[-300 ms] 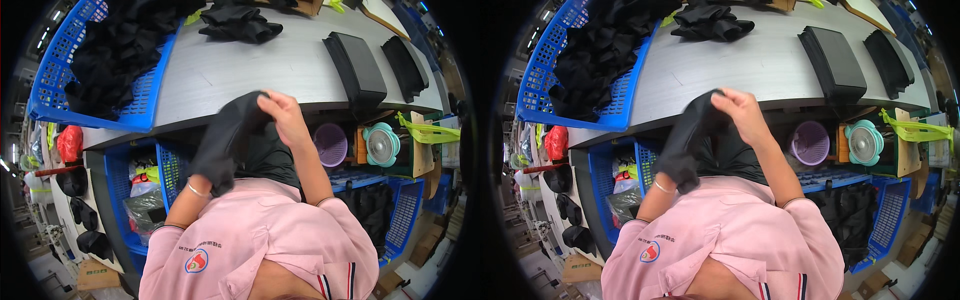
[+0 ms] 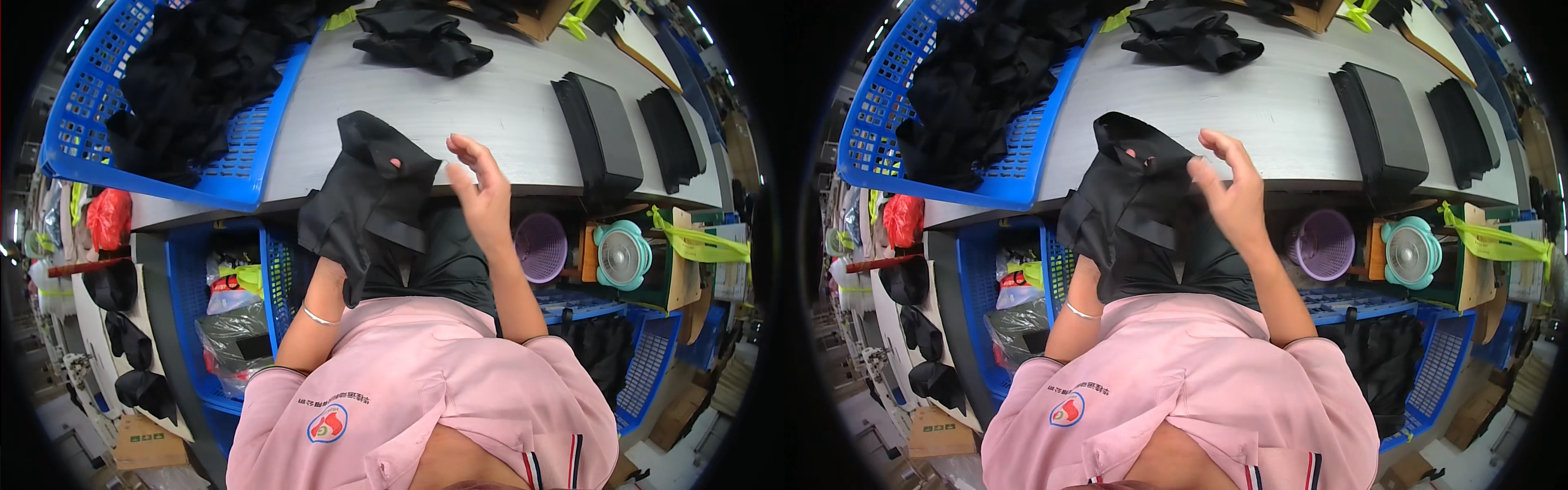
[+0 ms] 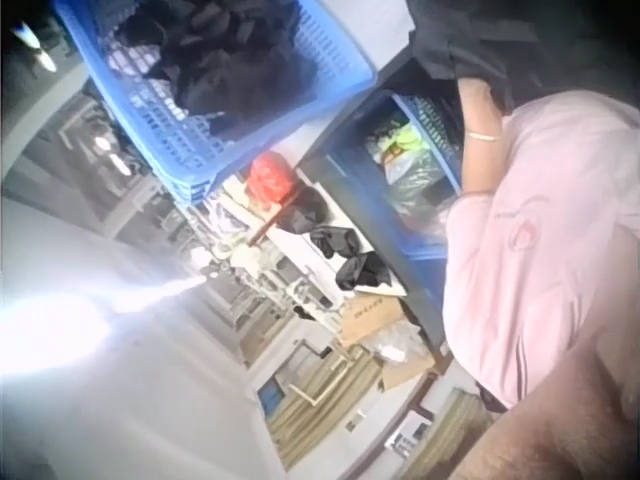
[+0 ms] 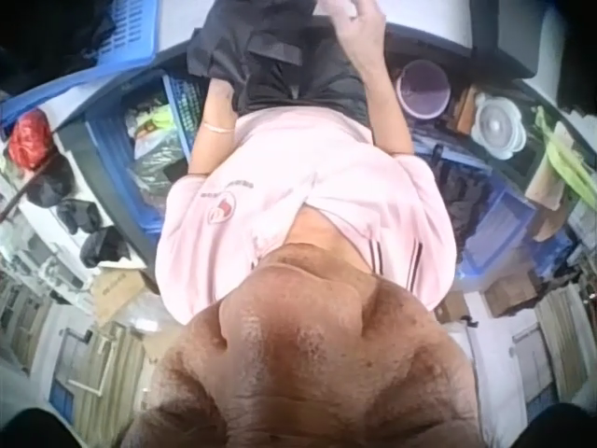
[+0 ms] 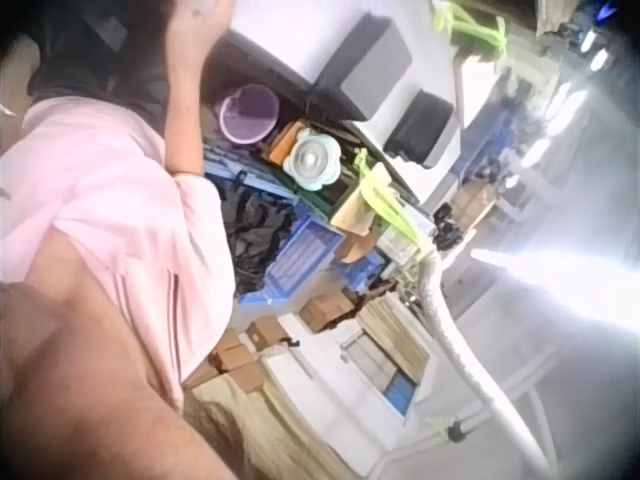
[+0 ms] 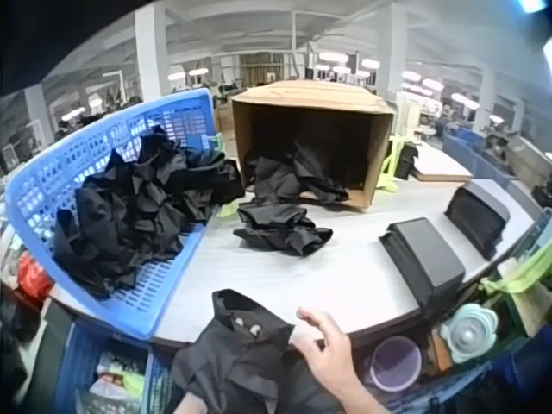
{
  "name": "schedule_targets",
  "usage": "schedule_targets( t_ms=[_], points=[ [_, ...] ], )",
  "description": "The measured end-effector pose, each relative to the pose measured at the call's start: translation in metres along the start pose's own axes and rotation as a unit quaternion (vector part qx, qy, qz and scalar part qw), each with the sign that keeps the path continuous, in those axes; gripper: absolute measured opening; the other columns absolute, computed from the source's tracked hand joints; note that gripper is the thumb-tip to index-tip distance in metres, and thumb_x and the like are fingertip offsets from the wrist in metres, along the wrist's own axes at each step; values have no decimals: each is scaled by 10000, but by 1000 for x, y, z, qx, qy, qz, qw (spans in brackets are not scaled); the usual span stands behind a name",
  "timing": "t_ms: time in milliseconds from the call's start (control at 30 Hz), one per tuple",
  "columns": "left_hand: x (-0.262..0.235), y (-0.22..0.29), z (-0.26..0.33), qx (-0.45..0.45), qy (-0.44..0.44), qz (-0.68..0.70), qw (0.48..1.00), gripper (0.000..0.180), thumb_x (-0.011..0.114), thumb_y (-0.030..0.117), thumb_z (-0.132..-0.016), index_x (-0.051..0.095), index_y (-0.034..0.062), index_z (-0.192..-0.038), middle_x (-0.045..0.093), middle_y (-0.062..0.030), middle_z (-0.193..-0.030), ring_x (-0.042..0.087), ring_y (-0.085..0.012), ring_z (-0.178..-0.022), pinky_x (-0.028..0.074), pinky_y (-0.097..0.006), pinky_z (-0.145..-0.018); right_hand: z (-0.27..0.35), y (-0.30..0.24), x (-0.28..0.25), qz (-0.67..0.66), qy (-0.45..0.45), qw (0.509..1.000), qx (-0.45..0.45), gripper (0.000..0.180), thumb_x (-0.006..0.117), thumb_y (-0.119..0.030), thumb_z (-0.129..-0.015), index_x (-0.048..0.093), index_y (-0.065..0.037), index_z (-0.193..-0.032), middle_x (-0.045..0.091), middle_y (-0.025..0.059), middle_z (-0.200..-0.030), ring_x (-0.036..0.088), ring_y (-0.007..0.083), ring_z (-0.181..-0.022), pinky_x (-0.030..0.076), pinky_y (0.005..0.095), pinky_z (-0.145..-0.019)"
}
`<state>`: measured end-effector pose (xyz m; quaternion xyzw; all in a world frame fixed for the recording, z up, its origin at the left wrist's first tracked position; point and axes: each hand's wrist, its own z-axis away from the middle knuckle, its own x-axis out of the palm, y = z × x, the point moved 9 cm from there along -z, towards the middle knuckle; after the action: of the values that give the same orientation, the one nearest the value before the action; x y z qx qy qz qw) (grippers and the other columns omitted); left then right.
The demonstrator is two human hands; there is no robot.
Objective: Inspecting and sorting black fabric parts for manufacturing.
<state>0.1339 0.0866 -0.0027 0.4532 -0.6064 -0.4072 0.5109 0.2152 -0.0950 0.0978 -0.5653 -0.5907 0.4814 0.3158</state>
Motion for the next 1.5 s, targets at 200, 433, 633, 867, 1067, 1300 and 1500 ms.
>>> schedule_targets(
  t_ms=[200,433,633,867,1067,1300,1500],
  points=[
    [20,49,-11,33,52,-235,970,555,502,205,-1024,337,26,-1522,390,-124,-1546,379,-258,-1423,294,-351,-1179,17,-36,50,324,-3,910,-259,620,772,-41,-718,554,-19,-1298,576,149,-1263,584,315,-1159,386,500,-1089],
    [1,-37,2,-98,2,-178,979,515,445,234,-1065,330,28,-1522,392,-119,-1539,381,-244,-1407,278,-338,-1193,-2,-1,34,360,74,891,-267,371,744,6,-818,649,-37,-1174,598,70,-705,555,242,-546,460,314,-506],
    [-60,-101,16,-158,-13,-183,970,549,368,286,-1085,246,34,-1557,310,-119,-1590,311,-234,-1450,235,-341,-1213,-19,52,43,74,-98,987,101,375,756,-66,-855,651,-12,-1211,614,70,-736,570,108,-633,462,247,-607],
    [-66,-53,-20,-7,-76,628,775,488,415,219,-1073,351,-21,-1493,432,-146,-1508,453,-251,-1340,364,-357,-1150,-35,94,53,-50,-230,911,339,186,727,-28,-864,735,21,-1043,664,29,-955,601,76,-835,481,216,-776],
    [-85,-60,-37,20,-4,399,917,492,469,206,-1055,372,-14,-1484,448,-139,-1499,480,-238,-1324,410,-362,-1116,-131,81,45,-134,-245,957,76,180,644,-135,-928,713,-10,-1039,576,75,-1258,522,182,-1195,377,322,-1041],
    [-10,4,-49,-51,74,-128,988,359,531,204,-1043,592,-27,-1311,594,-128,-1321,599,-183,-1149,461,-311,-998,-208,107,17,77,-27,996,-24,226,595,-137,-1001,679,-56,-1195,575,56,-1228,598,111,-922,513,276,-870],
    [-87,29,-59,-20,286,-96,953,386,597,153,-993,571,-3,-1345,608,-107,-1304,569,-172,-1182,462,-306,-990,-114,69,-6,51,51,997,38,211,616,-117,-987,665,0,-1156,673,44,-952,615,92,-843,491,228,-815]
  ],
)
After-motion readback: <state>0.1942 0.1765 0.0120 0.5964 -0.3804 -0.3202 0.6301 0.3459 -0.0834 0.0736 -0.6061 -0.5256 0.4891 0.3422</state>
